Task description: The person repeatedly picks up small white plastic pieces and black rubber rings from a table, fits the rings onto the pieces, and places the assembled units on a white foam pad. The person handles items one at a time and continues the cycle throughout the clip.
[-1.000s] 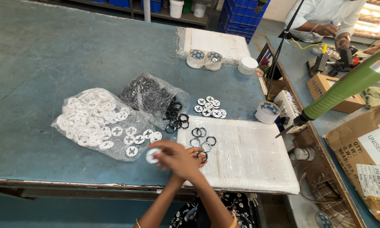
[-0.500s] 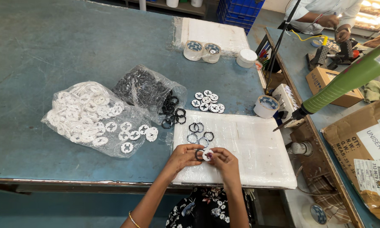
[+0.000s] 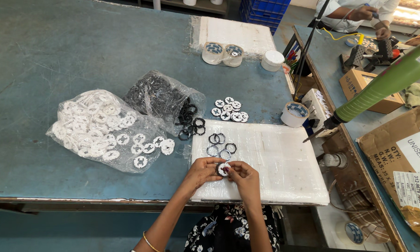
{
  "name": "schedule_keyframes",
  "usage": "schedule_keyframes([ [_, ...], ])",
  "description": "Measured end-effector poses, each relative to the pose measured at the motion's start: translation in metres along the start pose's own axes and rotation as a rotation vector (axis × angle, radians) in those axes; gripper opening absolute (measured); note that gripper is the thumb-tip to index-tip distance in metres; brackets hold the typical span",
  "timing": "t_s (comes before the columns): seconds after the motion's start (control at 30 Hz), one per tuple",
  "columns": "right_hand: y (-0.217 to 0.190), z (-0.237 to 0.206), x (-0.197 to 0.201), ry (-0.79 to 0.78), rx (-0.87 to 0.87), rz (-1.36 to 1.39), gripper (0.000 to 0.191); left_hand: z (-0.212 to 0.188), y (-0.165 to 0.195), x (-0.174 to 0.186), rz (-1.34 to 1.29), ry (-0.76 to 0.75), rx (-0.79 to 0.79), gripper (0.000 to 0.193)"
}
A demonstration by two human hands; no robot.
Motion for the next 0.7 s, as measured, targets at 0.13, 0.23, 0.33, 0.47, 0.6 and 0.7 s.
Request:
schedule_keyframes([
  [0.13, -0.002, -0.001, -0.003, 0.004, 0.024, -0.012, 0.025, -0.003, 0.001, -0.002, 0.018, 0.046, 0.033, 0.042],
  [0.23, -0.005, -0.003, -0.006, 0.005, 0.024, 0.016, 0.026, -0.005, 0.007, -0.006, 0.012, 0.071, 0.057, 0.042],
  [0.33, -0.009, -0.005, -0.008, 0.003, 0.038, 0.061, 0.023, -0.007, 0.011, -0.009, -0.005, 0.038, 0.032, 0.042],
  [0.47, -0.013, -0.009, -0.010, 0.013, 0.012, 0.046, 0.023, -0.009, 0.013, -0.011, 0.019, 0.042, 0.020, 0.040],
  [0.6, -0.015, -0.009, -0.012, 0.021, 0.018, 0.035, 0.022, -0.009, 0.014, -0.011, 0.017, 0.046, 0.021, 0.039],
  [0.7, -0.015, -0.008, -0.014, 0.026, 0.021, 0.016, 0.021, -0.009, 0.016, -0.012, 0.000, 0.041, 0.030, 0.039],
])
Point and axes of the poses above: each hand's wrist, its own z-axis towards the middle knuckle, its own x-axis out of the back of the hand, y = z × x, the point moved 2 cm from there along z, towards the middle knuckle, and after that the axes turned 8 degrees about x, right-handed, at the moved point
